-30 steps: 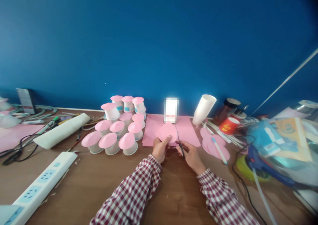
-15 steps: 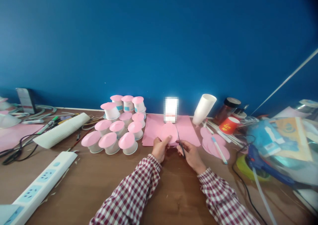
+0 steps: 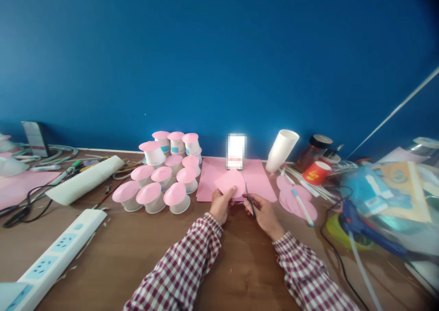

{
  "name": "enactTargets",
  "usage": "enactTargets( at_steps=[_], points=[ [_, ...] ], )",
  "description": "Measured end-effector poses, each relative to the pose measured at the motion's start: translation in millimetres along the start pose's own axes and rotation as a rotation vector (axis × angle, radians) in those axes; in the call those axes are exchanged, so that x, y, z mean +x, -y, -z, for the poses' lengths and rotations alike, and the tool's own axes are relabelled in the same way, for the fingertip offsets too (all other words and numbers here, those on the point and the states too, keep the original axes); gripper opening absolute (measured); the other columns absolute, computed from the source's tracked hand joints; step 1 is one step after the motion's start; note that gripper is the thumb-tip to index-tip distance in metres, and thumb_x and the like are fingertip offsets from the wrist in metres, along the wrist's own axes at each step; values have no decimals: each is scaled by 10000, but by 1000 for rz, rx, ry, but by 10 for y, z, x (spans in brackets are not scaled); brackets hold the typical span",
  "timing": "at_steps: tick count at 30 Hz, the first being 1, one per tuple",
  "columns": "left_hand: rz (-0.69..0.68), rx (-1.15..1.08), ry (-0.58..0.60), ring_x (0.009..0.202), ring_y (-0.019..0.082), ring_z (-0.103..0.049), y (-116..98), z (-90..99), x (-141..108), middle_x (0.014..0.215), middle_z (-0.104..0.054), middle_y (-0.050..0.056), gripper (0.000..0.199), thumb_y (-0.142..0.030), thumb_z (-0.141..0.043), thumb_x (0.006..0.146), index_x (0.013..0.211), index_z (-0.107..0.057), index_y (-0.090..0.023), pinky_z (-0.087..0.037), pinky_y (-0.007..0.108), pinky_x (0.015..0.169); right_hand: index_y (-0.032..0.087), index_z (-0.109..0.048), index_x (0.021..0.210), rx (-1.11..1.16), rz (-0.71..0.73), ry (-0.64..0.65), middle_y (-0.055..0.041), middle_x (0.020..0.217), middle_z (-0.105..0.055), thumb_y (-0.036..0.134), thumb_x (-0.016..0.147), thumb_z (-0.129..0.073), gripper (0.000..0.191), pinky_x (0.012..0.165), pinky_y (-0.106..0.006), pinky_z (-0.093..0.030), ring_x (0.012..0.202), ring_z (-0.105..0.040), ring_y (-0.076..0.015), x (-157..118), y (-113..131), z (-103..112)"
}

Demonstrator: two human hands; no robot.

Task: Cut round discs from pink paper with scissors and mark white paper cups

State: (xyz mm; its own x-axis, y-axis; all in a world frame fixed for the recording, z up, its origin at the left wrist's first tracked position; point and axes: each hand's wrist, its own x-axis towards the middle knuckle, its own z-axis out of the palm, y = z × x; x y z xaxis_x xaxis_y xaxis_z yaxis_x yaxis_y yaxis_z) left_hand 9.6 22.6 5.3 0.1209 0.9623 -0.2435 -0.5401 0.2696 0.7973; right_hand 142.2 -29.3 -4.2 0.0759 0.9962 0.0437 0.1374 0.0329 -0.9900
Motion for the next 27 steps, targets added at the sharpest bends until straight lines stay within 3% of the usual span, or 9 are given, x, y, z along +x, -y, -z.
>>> enactTargets(
  at_steps=[27],
  points=[
    [11,-5,-17,388,20,-384,10,25,19,515,-502,-45,395,-358,-778,546,754,-560,-103,-276,161,364,133,-612,1033,-27,-9,14,25,586,-515,397,767,-616,375,514,-239,-416,527,-484,-108,3,-29,15]
  ],
)
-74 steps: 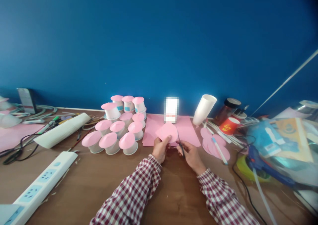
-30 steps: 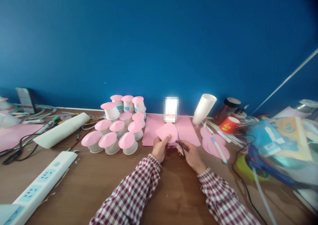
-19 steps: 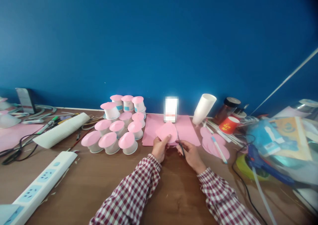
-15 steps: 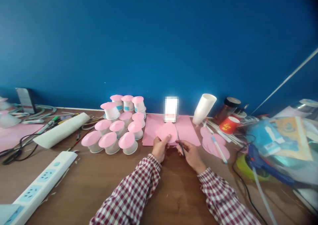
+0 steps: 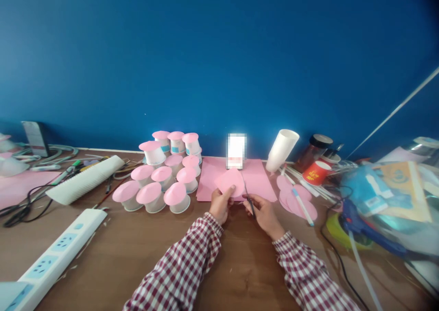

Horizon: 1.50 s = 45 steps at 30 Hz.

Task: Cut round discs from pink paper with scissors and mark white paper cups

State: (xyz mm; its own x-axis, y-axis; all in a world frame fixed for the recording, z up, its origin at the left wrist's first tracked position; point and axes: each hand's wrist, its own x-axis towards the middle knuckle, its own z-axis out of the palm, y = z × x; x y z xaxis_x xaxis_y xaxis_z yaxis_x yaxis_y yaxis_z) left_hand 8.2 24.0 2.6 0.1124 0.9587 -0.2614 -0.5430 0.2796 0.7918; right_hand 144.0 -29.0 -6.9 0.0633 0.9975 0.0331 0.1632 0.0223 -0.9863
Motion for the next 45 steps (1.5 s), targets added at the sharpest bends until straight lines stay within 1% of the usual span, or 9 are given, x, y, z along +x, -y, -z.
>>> enactTargets(
  at_steps=[4,7,14,21,27,37,45],
  points=[
    [-12,-19,-19,396,17,-394,4,-4,0,551,-531,-40,400,-358,-774,553,787,-564,-111,-296,156,375,131,-609,1024,-11,11,13,20,600,-522,390,785,-599,353,514,-242,-409,531,-486,-109,0,-8,-3],
    [-11,8,-24,397,19,-394,-5,-15,-12,564,-544,-30,407,-348,-778,550,802,-573,-102,-282,159,367,131,-609,1029,-12,18,17,21,601,-523,376,786,-600,345,518,-241,-407,534,-482,-107,-2,-7,-6],
    [-4,22,-8,391,12,-360,-27,-29,-29,538,-513,-39,372,-313,-775,560,774,-565,-92,-248,157,360,138,-617,1040,-9,9,29,20,604,-532,370,775,-614,352,527,-237,-414,547,-490,-107,-3,6,2],
    [22,21,-21,418,14,-376,-45,-32,-38,587,-540,-12,384,-293,-789,545,780,-573,-80,-269,156,370,129,-600,1056,33,3,48,14,618,-535,392,780,-603,381,532,-245,-416,556,-493,-110,-4,19,4],
    [62,-14,23,410,6,-347,-80,-28,-32,577,-519,-29,358,-265,-789,538,756,-561,-94,-246,149,360,140,-602,1035,25,6,51,25,612,-520,388,775,-609,359,527,-237,-402,553,-486,-107,-1,21,11],
    [58,-25,23,407,6,-351,-57,-15,-7,571,-517,-32,356,-287,-789,541,746,-563,-103,-249,151,360,135,-609,1032,25,-11,43,31,595,-516,365,771,-616,347,523,-233,-402,543,-475,-99,-6,24,9],
    [35,-24,18,406,12,-372,-15,13,14,573,-526,-34,379,-331,-784,549,773,-573,-109,-268,158,369,138,-620,1033,12,-19,14,25,590,-521,399,757,-620,380,517,-242,-411,536,-485,-110,-4,18,4]
  ],
)
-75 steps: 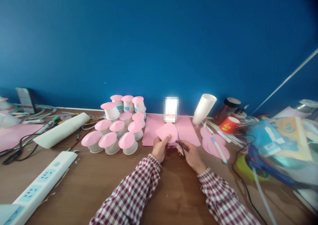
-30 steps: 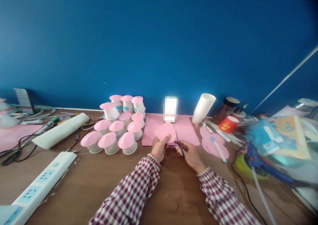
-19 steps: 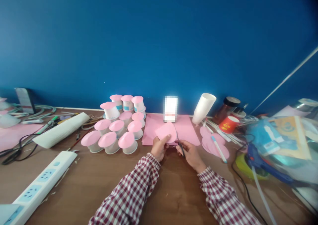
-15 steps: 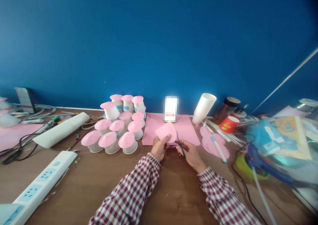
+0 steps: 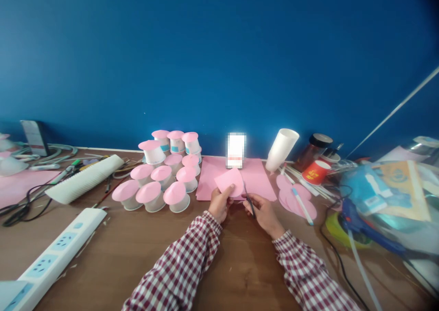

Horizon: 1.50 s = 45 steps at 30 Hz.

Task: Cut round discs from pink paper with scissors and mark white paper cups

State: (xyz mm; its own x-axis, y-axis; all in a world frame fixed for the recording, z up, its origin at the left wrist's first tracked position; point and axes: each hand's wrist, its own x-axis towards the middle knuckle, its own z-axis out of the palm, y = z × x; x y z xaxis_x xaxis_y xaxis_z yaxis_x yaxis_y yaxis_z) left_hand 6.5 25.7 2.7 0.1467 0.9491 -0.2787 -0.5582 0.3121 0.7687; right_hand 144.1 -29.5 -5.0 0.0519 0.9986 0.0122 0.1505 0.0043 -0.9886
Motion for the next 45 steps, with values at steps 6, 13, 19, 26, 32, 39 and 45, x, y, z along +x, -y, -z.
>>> enactTargets(
  at_steps=[6,13,19,26,32,39,45],
  points=[
    [-19,55,-10,408,17,-367,-22,-46,-41,572,-536,-25,384,-325,-790,533,756,-572,-101,-261,168,365,135,-608,1044,-22,17,13,15,613,-533,402,771,-610,381,538,-249,-419,554,-493,-116,2,-8,4],
    [1,82,0,405,18,-367,-55,-68,-65,573,-545,-17,374,-300,-780,543,777,-584,-84,-251,170,362,143,-602,1038,-10,29,28,22,618,-534,396,773,-612,367,535,-239,-416,556,-492,-108,1,-5,9],
    [17,61,-18,409,20,-368,-54,-68,-60,568,-543,-18,369,-297,-788,528,762,-586,-94,-248,171,359,137,-609,1036,-15,36,18,21,604,-518,407,772,-612,378,530,-243,-419,556,-489,-113,-1,-5,14],
    [28,42,-31,395,13,-357,-54,-66,-52,557,-525,-32,377,-311,-799,511,725,-564,-108,-246,169,352,139,-616,1036,-19,20,9,24,595,-513,400,771,-609,373,529,-246,-416,550,-486,-113,1,-14,11],
    [16,39,-18,397,10,-348,-39,-52,-37,547,-509,-39,369,-317,-793,525,725,-565,-107,-245,164,354,138,-621,1040,-22,16,6,31,577,-511,397,762,-617,381,513,-240,-411,527,-481,-108,-5,20,11],
    [5,47,-22,395,11,-350,-37,-53,-43,554,-520,-31,384,-325,-795,524,745,-574,-101,-245,167,356,136,-622,1028,-31,16,-2,25,584,-520,406,762,-614,379,515,-244,-421,529,-486,-111,-5,16,9],
    [6,68,25,415,14,-370,-62,-60,-57,618,-594,23,386,-304,-785,536,811,-629,-81,-240,163,356,138,-613,1021,-13,37,11,20,595,-528,408,760,-616,376,524,-245,-432,549,-500,-115,-2,6,8]
  ],
)
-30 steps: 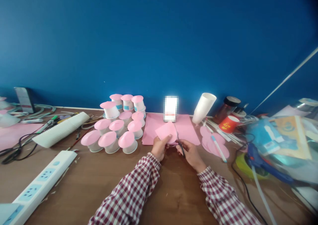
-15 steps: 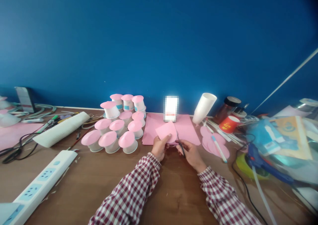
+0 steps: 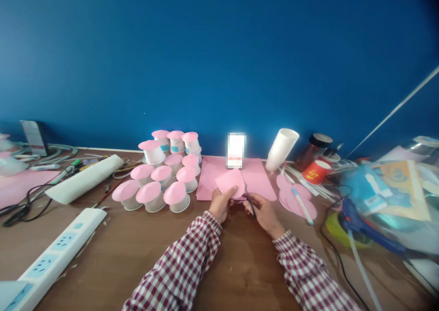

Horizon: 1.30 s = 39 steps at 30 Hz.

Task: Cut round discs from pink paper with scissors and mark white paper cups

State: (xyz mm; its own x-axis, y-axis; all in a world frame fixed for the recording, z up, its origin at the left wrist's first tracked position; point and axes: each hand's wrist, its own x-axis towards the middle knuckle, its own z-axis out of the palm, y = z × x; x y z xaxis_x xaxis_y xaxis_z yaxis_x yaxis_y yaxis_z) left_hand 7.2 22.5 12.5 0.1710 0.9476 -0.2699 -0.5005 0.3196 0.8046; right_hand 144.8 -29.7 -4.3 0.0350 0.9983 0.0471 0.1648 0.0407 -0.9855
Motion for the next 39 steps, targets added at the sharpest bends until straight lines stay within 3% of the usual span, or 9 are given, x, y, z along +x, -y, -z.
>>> enactTargets(
  at_steps=[11,18,39],
  points=[
    [10,-9,-2,418,11,-368,-3,-5,-7,670,-616,44,396,-286,-781,548,850,-632,-77,-229,163,353,142,-619,1010,32,-27,-2,33,582,-517,380,755,-625,349,523,-238,-407,538,-486,-107,-3,21,-4],
    [10,-20,-22,398,8,-346,13,11,11,593,-549,-8,371,-299,-785,547,788,-598,-90,-228,167,350,135,-620,1035,35,-38,-3,33,585,-517,384,755,-629,375,524,-239,-402,534,-484,-105,0,7,1],
    [-2,-22,-53,390,1,-330,5,-8,4,556,-528,-30,382,-313,-792,534,747,-564,-94,-224,153,349,129,-612,1031,-2,-49,5,28,592,-527,373,775,-611,353,516,-237,-407,533,-492,-104,-4,19,3]
  ],
)
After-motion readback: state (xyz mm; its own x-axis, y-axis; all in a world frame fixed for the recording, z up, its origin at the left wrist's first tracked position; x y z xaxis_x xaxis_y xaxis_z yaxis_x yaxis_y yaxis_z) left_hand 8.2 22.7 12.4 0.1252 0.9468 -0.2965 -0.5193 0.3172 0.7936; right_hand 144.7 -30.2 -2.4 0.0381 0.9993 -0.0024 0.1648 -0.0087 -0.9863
